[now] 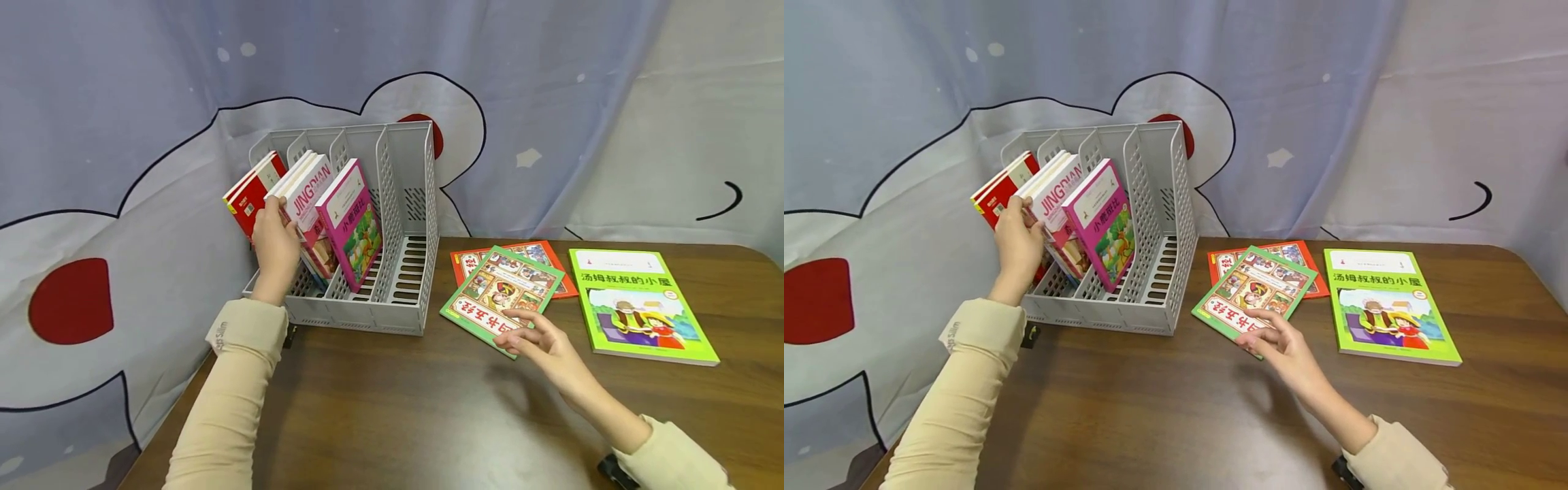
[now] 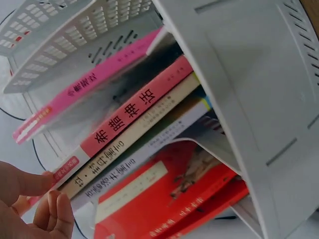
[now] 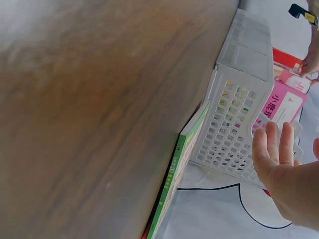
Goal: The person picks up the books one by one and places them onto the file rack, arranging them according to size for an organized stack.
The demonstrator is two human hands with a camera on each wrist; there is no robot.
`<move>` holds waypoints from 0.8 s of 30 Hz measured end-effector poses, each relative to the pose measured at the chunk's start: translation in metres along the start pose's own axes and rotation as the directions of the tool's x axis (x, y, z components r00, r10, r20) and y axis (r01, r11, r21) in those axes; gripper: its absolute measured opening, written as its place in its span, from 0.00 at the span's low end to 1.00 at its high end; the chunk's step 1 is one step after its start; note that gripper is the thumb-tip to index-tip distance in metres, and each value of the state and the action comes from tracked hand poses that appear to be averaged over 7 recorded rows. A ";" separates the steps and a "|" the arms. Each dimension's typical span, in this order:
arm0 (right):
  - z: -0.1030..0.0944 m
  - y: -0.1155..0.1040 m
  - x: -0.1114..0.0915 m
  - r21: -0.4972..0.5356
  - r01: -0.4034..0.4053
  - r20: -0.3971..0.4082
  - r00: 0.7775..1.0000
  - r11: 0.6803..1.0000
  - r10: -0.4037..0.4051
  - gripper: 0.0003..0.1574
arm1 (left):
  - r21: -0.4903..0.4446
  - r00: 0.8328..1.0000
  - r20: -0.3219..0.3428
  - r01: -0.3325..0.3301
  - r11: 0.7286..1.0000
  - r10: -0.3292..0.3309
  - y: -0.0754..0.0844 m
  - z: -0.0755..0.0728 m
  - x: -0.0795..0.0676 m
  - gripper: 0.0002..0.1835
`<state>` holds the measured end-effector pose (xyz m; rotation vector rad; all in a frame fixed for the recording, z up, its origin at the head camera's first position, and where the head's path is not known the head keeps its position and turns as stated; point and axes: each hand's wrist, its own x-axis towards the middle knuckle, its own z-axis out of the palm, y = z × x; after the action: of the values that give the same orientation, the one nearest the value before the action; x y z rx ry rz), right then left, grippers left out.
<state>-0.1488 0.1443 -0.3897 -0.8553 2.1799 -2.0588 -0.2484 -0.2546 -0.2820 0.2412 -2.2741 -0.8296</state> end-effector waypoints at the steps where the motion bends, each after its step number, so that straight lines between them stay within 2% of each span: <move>1: 0.000 0.000 0.000 -0.007 -0.003 -0.002 1.000 1.000 0.003 0.22 | 0.000 1.000 -0.006 0.006 1.000 -0.006 -0.001 -0.001 0.001 0.20; 9: -0.004 0.002 0.000 -0.097 -0.039 0.011 0.999 0.995 0.040 0.22 | 0.007 0.997 -0.029 0.079 0.997 -0.078 -0.005 0.000 0.002 0.21; 11: -0.007 0.004 0.001 -0.120 -0.027 0.031 0.999 0.992 0.031 0.22 | -0.080 0.993 -0.040 0.108 0.991 -0.111 -0.005 0.003 0.001 0.22; 13: -0.011 0.005 0.003 -0.141 -0.036 0.046 0.998 0.989 0.043 0.20 | -0.218 0.986 -0.073 0.129 0.967 -0.148 -0.003 0.010 -0.003 0.25; 14: -0.014 0.006 0.004 -0.153 -0.044 0.052 0.997 0.987 0.053 0.18 | -0.302 0.981 -0.103 0.128 0.945 -0.166 -0.001 0.013 -0.007 0.26; 16: -0.021 0.004 0.007 -0.174 -0.082 0.053 0.994 0.981 0.093 0.18 | -0.471 0.968 -0.173 0.082 0.878 -0.183 0.008 0.021 -0.015 0.28; 18: -0.029 0.001 0.013 -0.206 -0.130 0.049 0.989 0.970 0.142 0.20 | -0.553 0.961 -0.225 0.008 0.833 -0.158 0.024 0.028 -0.027 0.28; 20: -0.037 -0.003 0.022 -0.254 -0.175 0.053 0.979 0.951 0.195 0.23 | -0.593 0.966 -0.245 -0.077 0.802 -0.089 0.045 0.034 -0.041 0.27; 22: -0.045 -0.008 0.033 -0.310 -0.219 0.055 0.967 0.925 0.247 0.23 | -0.599 0.979 -0.205 -0.138 0.789 0.015 0.069 0.043 -0.055 0.26; 24: -0.055 -0.013 0.046 -0.375 -0.257 0.049 0.954 0.890 0.296 0.24 | -0.596 0.985 -0.112 -0.171 0.785 0.129 0.093 0.052 -0.069 0.26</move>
<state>-0.2039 0.1762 -0.3551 -0.6048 2.4948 -1.4709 -0.2263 -0.1296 -0.2909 -0.2060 -1.8165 -1.3855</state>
